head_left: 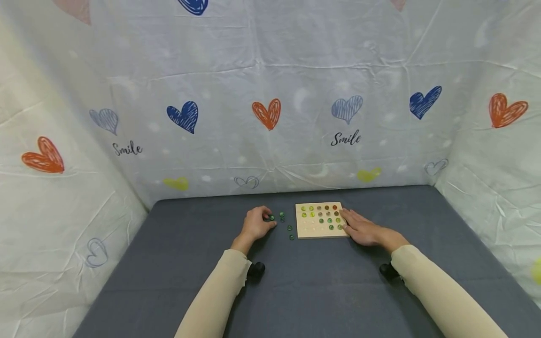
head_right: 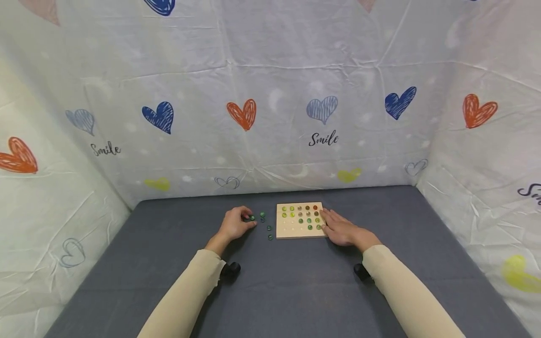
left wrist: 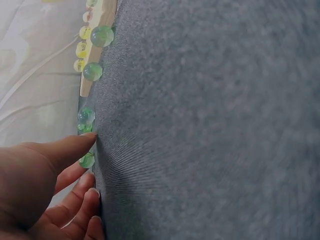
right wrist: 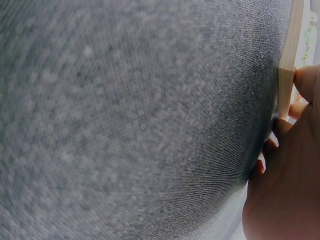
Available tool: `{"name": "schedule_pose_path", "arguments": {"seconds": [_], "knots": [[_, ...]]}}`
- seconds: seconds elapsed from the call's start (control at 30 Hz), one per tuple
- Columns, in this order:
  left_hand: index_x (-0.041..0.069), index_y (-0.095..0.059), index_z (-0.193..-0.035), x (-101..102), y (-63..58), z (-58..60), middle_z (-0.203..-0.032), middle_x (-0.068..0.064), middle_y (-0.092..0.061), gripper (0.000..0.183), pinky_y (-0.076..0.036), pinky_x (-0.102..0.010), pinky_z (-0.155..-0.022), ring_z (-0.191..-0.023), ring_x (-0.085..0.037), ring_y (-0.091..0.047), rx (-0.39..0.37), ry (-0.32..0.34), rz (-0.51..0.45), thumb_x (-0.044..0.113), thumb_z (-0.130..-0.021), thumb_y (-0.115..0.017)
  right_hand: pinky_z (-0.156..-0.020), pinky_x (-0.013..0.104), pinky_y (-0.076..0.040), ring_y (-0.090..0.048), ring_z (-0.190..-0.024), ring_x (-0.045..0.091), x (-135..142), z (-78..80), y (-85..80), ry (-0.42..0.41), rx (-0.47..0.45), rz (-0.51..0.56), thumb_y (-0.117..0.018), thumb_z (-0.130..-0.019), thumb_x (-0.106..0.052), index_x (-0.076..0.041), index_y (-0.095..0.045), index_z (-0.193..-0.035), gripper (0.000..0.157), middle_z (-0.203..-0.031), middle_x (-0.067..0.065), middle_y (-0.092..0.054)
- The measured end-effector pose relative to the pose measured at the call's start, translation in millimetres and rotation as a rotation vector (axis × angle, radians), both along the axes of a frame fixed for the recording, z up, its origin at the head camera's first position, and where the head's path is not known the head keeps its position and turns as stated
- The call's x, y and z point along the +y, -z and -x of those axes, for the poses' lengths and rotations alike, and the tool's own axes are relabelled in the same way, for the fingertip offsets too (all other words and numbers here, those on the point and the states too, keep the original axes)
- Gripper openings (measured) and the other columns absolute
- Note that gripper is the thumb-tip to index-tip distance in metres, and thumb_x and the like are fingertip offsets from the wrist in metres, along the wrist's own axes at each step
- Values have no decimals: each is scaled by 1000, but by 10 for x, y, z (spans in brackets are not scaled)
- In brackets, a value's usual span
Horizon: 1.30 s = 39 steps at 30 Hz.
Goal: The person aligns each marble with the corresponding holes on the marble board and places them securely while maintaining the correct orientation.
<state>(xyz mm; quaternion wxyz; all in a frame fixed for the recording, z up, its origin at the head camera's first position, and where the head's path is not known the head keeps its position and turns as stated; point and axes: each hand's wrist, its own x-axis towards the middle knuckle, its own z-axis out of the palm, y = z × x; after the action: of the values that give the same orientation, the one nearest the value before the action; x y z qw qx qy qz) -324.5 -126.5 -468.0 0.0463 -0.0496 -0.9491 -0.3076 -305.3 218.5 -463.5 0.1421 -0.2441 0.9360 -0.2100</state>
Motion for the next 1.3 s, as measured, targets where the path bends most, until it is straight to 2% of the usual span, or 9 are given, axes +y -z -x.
{"name": "schedule_pose_path", "arguments": {"seconds": [0.53,0.73,1.03,1.3], "knots": [[10,-67,-99,46,26,14,-87,-1,-61,19,-45,-41,-76,-80,-20,-56,-9,-47,-31,21,-84,-72,-109,55,-11,-4,-140,40,-3,16,19,-15,7,10,-31,-104,-28,-2,-10,-150,56,-155,20,-7],[12,-67,-93,9,38,0,-81,1,-61,12,-44,-36,-71,-74,-17,-54,9,-23,-45,20,-85,-71,-110,55,-11,-4,-141,39,-17,19,14,-8,0,1,-30,-104,-30,-3,-9,-150,57,-155,19,-6],[8,-66,-93,-43,14,-65,-80,-2,-62,11,-46,-33,-65,-69,-15,-54,34,45,-101,15,-85,-70,-109,55,-11,-4,-141,40,-11,10,11,-8,-2,3,-30,-104,-29,-2,-9,-150,57,-155,19,-6],[9,-66,-92,40,-6,-128,-79,0,-63,11,-46,-31,-64,-69,-12,-55,69,94,-116,16,-85,-71,-110,54,-12,-5,-140,40,-9,13,9,-4,13,-6,-30,-104,-30,-2,-10,-150,57,-155,20,-7]]}}
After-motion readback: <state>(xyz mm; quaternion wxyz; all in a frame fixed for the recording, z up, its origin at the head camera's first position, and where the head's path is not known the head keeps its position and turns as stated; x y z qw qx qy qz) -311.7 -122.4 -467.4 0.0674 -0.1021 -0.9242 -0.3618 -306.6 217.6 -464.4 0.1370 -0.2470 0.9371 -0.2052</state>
